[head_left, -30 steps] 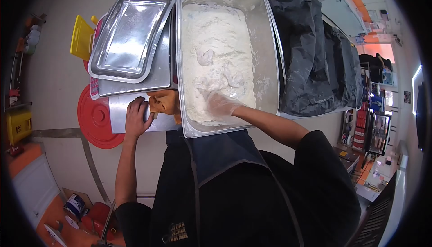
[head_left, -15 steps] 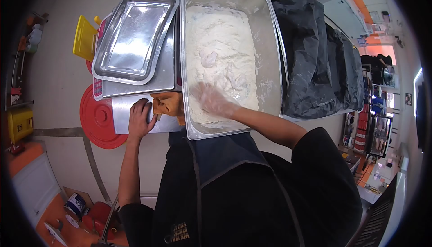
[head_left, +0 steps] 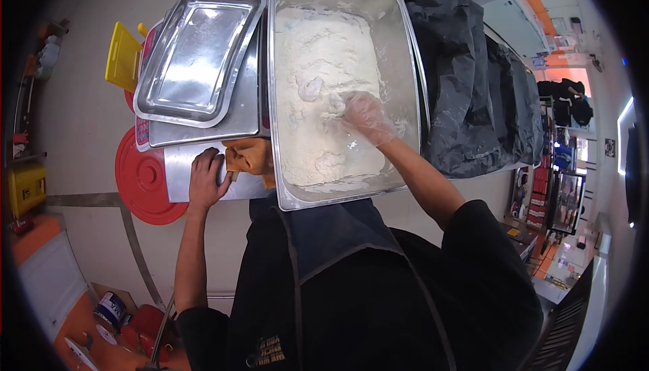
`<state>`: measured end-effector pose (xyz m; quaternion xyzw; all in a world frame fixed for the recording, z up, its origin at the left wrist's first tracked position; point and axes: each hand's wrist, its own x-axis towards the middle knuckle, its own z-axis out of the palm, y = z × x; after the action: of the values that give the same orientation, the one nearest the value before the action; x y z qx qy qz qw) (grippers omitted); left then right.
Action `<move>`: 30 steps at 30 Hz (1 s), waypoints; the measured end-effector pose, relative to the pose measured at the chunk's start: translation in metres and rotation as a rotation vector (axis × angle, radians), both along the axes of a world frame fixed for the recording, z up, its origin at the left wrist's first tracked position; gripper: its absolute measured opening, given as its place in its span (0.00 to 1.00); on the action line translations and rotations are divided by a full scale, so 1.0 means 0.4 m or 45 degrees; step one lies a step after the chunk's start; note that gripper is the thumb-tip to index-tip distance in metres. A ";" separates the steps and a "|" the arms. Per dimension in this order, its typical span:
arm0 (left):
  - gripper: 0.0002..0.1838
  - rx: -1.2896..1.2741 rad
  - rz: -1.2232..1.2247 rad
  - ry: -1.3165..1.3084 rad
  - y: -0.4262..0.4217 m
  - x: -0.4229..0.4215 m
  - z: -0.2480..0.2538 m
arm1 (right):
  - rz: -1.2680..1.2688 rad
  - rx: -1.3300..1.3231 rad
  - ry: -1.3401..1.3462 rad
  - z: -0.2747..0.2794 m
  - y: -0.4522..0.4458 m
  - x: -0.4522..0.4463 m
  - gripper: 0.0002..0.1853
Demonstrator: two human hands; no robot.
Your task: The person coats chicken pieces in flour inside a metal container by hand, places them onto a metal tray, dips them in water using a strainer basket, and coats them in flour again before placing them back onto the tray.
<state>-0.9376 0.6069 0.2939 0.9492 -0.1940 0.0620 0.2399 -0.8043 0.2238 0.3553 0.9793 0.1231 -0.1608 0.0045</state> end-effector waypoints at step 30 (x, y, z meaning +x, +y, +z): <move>0.24 -0.015 -0.007 0.033 0.004 -0.002 -0.010 | 0.193 0.115 0.402 0.037 0.082 -0.213 0.36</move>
<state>-0.9384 0.6084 0.2898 0.9479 -0.1932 0.0500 0.2481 -0.8895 0.2566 0.3699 0.9290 0.2027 -0.3061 -0.0469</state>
